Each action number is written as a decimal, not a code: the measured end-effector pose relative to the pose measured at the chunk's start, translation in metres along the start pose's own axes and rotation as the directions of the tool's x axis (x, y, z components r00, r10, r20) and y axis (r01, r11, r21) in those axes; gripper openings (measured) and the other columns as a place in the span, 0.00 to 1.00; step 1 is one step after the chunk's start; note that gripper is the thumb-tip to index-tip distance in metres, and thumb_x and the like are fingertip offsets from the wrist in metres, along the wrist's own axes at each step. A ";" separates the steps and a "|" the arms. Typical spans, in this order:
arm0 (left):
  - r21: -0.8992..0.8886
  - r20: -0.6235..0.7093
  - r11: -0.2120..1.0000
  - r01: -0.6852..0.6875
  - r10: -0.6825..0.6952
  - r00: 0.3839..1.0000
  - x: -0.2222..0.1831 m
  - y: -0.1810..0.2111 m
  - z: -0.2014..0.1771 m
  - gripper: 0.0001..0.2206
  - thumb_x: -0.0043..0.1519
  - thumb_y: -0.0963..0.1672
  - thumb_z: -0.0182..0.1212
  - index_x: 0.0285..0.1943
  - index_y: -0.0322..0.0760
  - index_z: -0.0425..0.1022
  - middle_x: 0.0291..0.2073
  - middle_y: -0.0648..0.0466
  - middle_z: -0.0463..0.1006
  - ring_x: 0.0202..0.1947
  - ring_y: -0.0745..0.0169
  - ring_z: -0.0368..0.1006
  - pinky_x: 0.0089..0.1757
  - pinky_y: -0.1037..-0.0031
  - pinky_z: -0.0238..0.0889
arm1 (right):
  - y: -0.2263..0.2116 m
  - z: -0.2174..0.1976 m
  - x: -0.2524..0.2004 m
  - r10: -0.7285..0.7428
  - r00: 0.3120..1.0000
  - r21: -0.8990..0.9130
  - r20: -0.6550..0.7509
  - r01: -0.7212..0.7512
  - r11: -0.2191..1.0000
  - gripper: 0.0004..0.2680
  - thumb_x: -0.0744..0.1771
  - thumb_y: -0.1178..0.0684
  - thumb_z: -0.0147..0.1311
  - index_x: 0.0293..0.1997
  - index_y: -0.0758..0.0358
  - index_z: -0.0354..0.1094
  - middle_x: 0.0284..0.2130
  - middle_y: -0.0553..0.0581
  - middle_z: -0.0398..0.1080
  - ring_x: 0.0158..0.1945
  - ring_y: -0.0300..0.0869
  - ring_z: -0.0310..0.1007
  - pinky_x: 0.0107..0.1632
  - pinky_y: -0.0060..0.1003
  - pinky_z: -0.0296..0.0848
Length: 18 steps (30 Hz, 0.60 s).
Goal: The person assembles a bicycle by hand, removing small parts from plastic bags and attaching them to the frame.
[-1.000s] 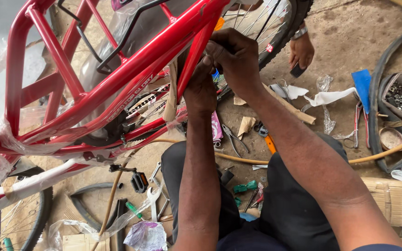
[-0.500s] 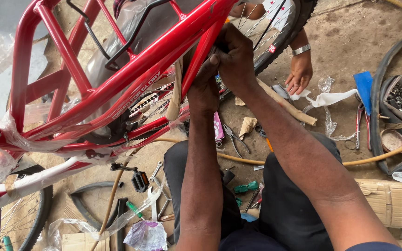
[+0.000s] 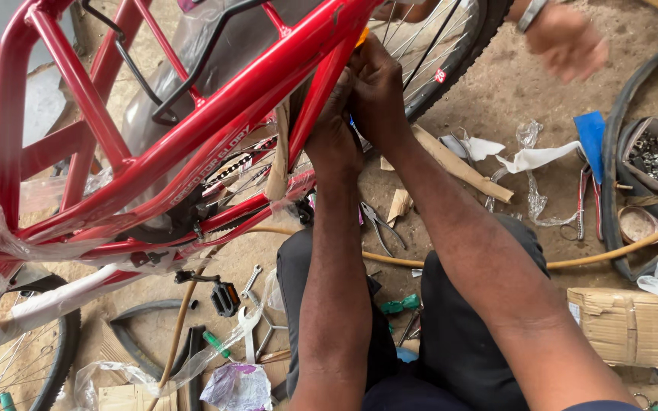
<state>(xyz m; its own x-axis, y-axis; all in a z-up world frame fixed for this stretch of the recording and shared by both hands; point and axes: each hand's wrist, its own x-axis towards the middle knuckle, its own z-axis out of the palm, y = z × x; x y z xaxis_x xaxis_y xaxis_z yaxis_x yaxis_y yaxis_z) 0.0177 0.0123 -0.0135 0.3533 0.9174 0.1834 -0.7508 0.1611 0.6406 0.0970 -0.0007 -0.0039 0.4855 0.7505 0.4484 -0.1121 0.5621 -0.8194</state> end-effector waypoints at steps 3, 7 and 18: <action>0.202 0.047 0.971 -0.131 0.124 0.991 0.001 -0.001 -0.005 0.10 0.71 0.37 0.60 0.60 0.26 0.75 0.51 0.47 0.79 0.53 0.59 0.75 0.56 0.68 0.69 | 0.006 0.000 0.000 0.029 0.998 -0.042 -0.048 -0.031 0.999 0.08 0.71 0.55 0.57 0.54 0.64 0.66 0.41 0.55 0.77 0.44 0.34 0.77 0.46 0.32 0.77; 0.560 0.206 0.738 -0.377 0.317 0.926 -0.005 0.005 -0.009 0.11 0.73 0.41 0.54 0.60 0.26 0.73 0.53 0.50 0.77 0.55 0.62 0.74 0.56 0.70 0.71 | 0.019 -0.002 0.001 -0.017 0.996 -0.029 -0.082 0.014 0.999 0.07 0.72 0.56 0.59 0.53 0.67 0.67 0.44 0.57 0.76 0.46 0.35 0.77 0.49 0.33 0.76; 0.845 0.320 0.454 -0.281 -0.010 0.947 -0.088 0.110 0.074 0.19 0.63 0.46 0.69 0.57 0.28 0.76 0.48 0.46 0.81 0.35 0.71 0.75 0.37 0.79 0.70 | -0.011 -0.004 -0.005 -0.105 0.987 -0.462 -0.124 0.036 0.886 0.12 0.72 0.45 0.54 0.53 0.64 0.69 0.32 0.49 0.73 0.35 0.33 0.70 0.38 0.31 0.69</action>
<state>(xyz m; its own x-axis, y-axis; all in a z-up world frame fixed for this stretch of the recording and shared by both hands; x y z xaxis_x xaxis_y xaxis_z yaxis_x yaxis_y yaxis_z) -0.0547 -0.0778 0.0957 0.5209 0.7507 0.4063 0.0315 -0.4926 0.8697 0.0995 -0.0125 0.0015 0.5983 0.6384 0.4843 0.3191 0.3646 -0.8748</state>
